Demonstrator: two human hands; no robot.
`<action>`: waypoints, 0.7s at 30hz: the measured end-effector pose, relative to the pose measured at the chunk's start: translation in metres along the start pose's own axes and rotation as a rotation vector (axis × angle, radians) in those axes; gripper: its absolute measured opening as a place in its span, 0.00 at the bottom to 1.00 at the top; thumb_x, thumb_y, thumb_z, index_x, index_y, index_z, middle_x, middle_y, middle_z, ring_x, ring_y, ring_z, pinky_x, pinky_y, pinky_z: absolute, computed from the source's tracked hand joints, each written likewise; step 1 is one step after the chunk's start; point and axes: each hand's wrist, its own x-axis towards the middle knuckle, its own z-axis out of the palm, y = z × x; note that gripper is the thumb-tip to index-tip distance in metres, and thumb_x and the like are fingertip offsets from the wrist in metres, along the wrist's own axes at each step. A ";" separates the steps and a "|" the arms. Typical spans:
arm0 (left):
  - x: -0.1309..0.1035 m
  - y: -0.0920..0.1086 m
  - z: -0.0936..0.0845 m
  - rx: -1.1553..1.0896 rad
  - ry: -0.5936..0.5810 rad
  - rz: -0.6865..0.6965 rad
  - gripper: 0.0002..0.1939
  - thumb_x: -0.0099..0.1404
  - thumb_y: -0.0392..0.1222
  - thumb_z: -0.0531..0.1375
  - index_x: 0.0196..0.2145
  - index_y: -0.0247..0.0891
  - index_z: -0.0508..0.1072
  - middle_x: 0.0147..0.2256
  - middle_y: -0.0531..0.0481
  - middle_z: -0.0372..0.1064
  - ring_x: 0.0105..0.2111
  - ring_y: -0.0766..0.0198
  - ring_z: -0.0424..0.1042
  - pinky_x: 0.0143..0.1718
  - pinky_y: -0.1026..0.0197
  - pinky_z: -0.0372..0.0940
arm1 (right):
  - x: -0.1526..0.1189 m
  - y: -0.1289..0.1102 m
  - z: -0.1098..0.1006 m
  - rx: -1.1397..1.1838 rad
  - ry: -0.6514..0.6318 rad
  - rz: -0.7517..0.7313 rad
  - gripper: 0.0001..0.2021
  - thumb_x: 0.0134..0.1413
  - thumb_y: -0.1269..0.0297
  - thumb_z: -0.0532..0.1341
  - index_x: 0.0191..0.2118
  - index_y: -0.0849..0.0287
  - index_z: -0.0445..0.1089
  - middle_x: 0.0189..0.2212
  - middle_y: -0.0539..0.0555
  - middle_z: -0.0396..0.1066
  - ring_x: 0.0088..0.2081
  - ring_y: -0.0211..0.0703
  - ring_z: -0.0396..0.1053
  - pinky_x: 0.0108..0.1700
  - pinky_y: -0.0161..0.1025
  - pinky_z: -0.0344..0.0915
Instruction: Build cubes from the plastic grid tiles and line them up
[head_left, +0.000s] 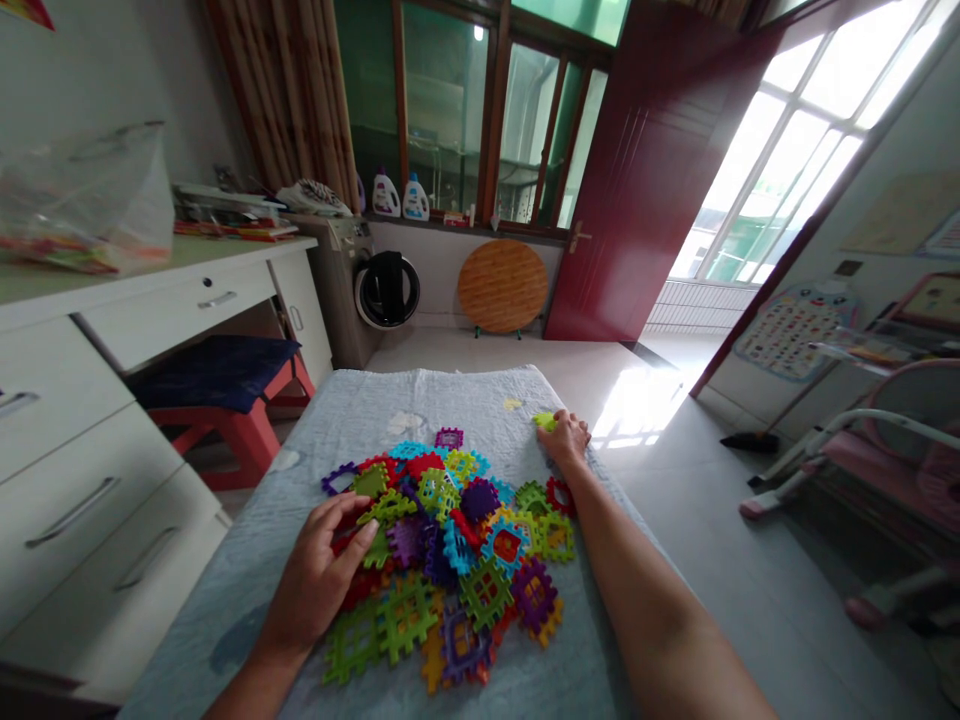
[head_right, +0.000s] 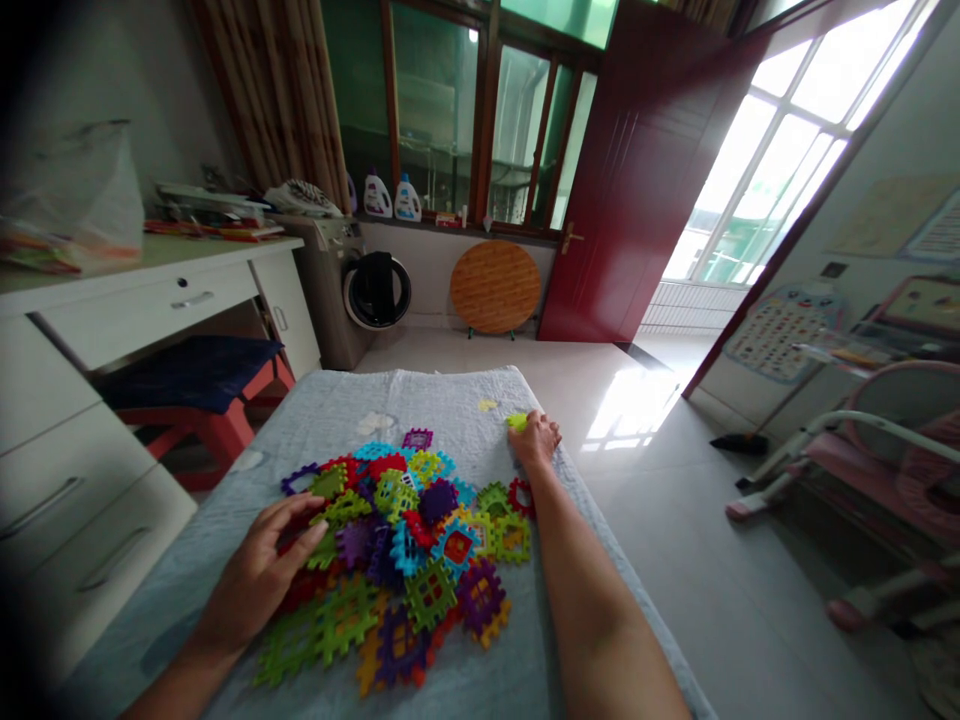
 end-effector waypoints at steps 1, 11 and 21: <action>0.000 0.000 0.000 0.002 -0.002 -0.001 0.20 0.59 0.56 0.56 0.44 0.41 0.69 0.48 0.46 0.64 0.52 0.52 0.63 0.58 0.48 0.55 | 0.000 0.000 0.000 -0.004 -0.014 -0.001 0.20 0.47 0.53 0.60 0.45 0.58 0.67 0.42 0.59 0.68 0.47 0.55 0.62 0.47 0.46 0.56; 0.000 0.000 0.006 0.065 0.023 0.037 0.20 0.58 0.55 0.56 0.42 0.41 0.71 0.49 0.44 0.64 0.52 0.51 0.63 0.57 0.47 0.56 | -0.001 0.005 0.003 -0.006 -0.011 -0.022 0.19 0.49 0.54 0.59 0.45 0.59 0.67 0.43 0.60 0.68 0.48 0.55 0.62 0.47 0.46 0.56; -0.001 0.014 0.016 0.092 0.024 0.054 0.19 0.58 0.54 0.56 0.42 0.40 0.71 0.49 0.43 0.63 0.52 0.51 0.63 0.57 0.45 0.56 | 0.008 0.014 0.009 -0.018 -0.012 -0.058 0.20 0.49 0.54 0.59 0.46 0.59 0.67 0.42 0.60 0.68 0.48 0.54 0.62 0.47 0.45 0.55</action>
